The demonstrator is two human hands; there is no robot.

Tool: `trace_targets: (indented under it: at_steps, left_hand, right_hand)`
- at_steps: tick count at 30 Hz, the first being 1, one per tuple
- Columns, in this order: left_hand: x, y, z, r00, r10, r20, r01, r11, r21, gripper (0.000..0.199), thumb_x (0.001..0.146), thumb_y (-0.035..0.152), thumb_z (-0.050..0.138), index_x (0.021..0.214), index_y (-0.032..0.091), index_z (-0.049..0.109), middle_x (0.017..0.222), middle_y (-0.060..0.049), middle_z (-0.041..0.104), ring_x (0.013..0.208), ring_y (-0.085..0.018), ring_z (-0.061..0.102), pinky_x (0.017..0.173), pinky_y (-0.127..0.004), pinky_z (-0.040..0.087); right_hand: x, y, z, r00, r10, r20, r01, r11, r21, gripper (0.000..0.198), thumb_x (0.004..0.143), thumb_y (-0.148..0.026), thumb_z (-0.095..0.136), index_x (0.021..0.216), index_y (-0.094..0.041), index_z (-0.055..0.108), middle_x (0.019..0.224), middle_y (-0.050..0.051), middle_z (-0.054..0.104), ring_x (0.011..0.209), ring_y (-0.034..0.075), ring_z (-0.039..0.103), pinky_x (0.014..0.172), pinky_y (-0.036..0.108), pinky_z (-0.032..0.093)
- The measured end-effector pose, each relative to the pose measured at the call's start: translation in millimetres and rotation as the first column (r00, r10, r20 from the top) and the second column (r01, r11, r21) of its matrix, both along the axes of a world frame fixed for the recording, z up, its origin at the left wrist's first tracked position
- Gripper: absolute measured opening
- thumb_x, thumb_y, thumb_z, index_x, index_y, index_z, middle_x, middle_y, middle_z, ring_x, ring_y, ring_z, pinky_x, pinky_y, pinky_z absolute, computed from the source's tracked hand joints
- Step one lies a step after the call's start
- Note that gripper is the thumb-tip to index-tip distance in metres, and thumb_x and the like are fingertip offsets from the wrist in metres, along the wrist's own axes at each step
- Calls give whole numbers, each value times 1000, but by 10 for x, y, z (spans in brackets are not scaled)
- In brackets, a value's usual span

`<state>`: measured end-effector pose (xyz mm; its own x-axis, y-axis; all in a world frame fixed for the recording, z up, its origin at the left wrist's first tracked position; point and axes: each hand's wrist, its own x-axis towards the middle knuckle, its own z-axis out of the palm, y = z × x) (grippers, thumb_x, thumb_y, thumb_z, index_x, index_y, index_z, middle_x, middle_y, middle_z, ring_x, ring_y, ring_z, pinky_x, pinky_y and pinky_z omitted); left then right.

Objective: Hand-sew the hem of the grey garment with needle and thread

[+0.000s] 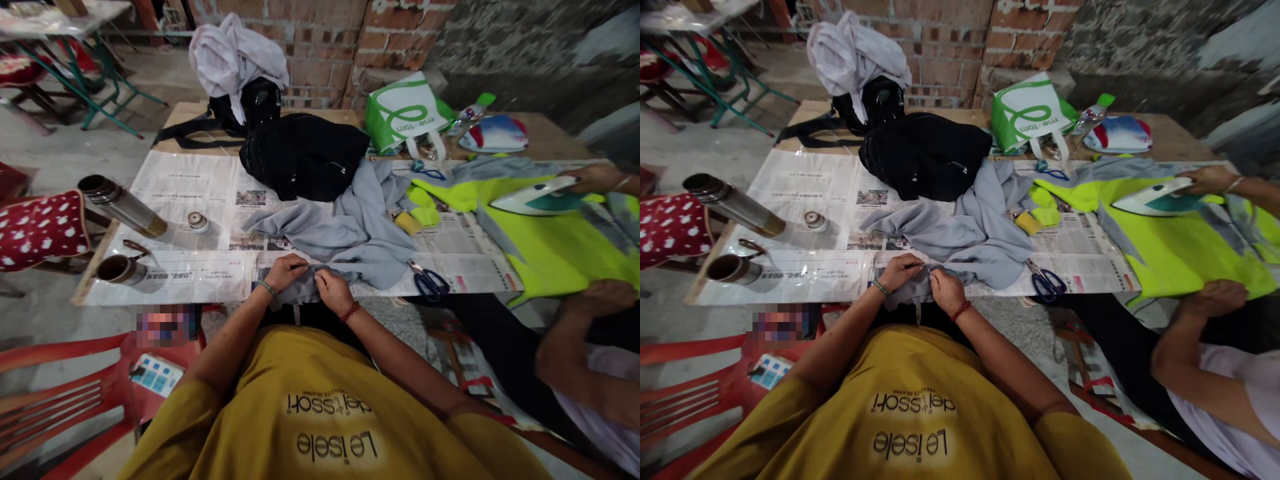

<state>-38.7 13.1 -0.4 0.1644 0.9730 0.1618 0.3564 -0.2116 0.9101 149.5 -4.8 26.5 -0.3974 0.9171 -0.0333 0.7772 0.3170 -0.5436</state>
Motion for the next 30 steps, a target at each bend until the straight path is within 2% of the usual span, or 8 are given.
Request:
trace_targets:
  at_steps: [13, 24, 27, 30]
  left_hand:
    - [-10, -9, 14, 999, -39, 14, 39, 999, 12, 14, 82, 29, 66, 83, 17, 74, 82, -5, 70, 77, -14, 63, 77, -27, 53]
    - [-3, -5, 6, 992, -126, 8, 125, 990, 60, 14, 84, 22, 62, 83, 13, 74, 81, -6, 68, 76, -14, 63, 75, -26, 51]
    - [-2, -10, 10, 996, -93, -8, 93, 994, 51, 12, 83, 21, 63, 83, 15, 73, 81, -4, 69, 76, -13, 63, 75, -26, 51]
    - [-13, -20, 30, 1000, -13, -19, 14, 999, 51, 11, 82, 21, 63, 84, 17, 73, 82, -4, 69, 78, -14, 63, 77, -26, 51]
  right_hand:
    - [-75, 43, -13, 996, -41, -75, 42, 999, 11, 20, 91, -23, 43, 84, -18, 61, 71, 4, 63, 67, 15, 55, 64, 24, 35]
    - [-204, 82, -61, 994, -102, -31, 102, 995, -6, 20, 89, -21, 43, 85, -17, 62, 73, 6, 65, 69, 17, 57, 64, 25, 36]
    - [-213, 102, -25, 989, -111, -100, 110, 994, -21, 19, 88, -21, 44, 84, -18, 62, 73, 4, 65, 69, 16, 57, 65, 24, 37]
    - [-217, 109, 15, 974, -150, -170, 131, 985, -114, 17, 87, -23, 48, 85, -19, 64, 69, 2, 65, 65, 14, 57, 62, 22, 38]
